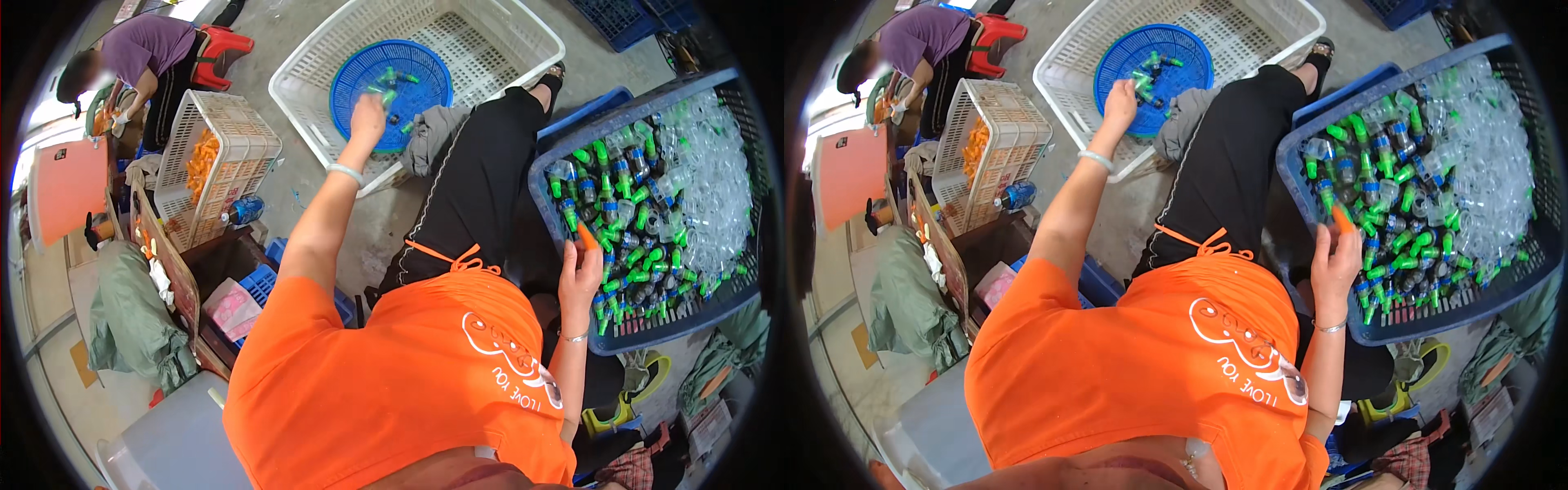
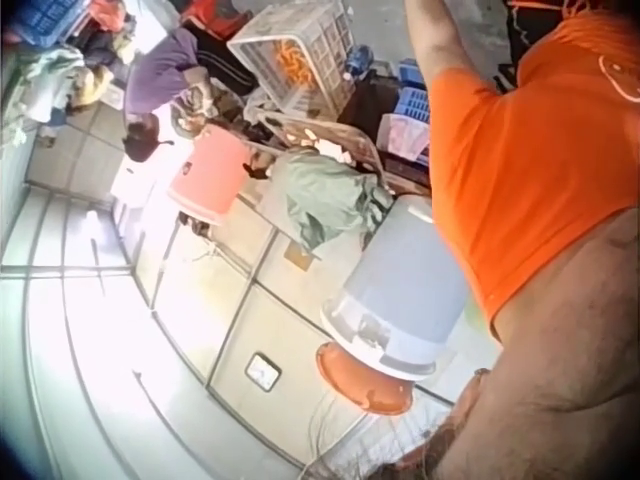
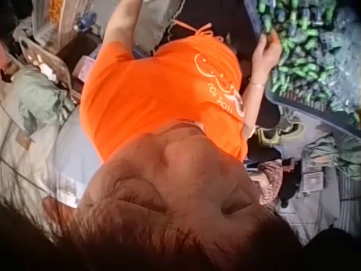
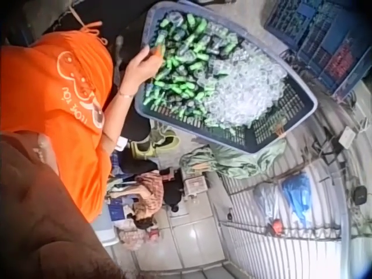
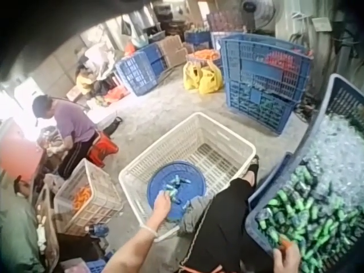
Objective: Sorting small plastic components from a bin of packing material into a separate basket.
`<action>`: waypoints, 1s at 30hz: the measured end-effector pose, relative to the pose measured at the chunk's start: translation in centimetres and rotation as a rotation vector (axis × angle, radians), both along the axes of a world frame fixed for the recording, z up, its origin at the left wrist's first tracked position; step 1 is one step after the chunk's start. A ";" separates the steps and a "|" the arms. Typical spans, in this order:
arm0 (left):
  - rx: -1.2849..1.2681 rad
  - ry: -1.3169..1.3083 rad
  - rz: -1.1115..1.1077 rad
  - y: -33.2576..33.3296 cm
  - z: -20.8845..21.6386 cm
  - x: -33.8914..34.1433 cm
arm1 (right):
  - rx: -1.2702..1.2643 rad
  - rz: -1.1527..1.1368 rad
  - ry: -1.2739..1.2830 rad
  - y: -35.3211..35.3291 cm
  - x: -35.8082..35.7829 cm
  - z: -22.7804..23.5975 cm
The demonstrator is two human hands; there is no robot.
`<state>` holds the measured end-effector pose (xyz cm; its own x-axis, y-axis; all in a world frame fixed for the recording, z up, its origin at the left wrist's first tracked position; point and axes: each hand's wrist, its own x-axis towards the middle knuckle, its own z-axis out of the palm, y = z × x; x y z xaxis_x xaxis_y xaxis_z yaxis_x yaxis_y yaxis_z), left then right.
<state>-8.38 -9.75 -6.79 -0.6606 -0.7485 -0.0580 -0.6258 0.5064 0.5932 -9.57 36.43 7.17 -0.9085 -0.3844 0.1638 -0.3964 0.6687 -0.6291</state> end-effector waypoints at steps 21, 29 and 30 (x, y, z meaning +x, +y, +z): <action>1.199 0.154 0.938 -4.2 -14.8 3.6 | 0.214 0.018 0.081 -1.2 -0.3 -0.4; 1.379 0.564 0.883 -3.7 -12.2 2.8 | 0.196 0.025 0.105 -1.4 -0.3 -0.5; 1.348 0.605 0.856 -3.8 -11.1 2.9 | 0.182 0.029 0.111 -1.4 -0.2 -0.5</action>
<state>-5.44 -13.52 -17.86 -0.2901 -0.5092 -0.8103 0.0269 -0.8507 0.5249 -9.76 35.05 6.67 -0.8769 -0.4423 0.1882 -0.4773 0.7547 -0.4502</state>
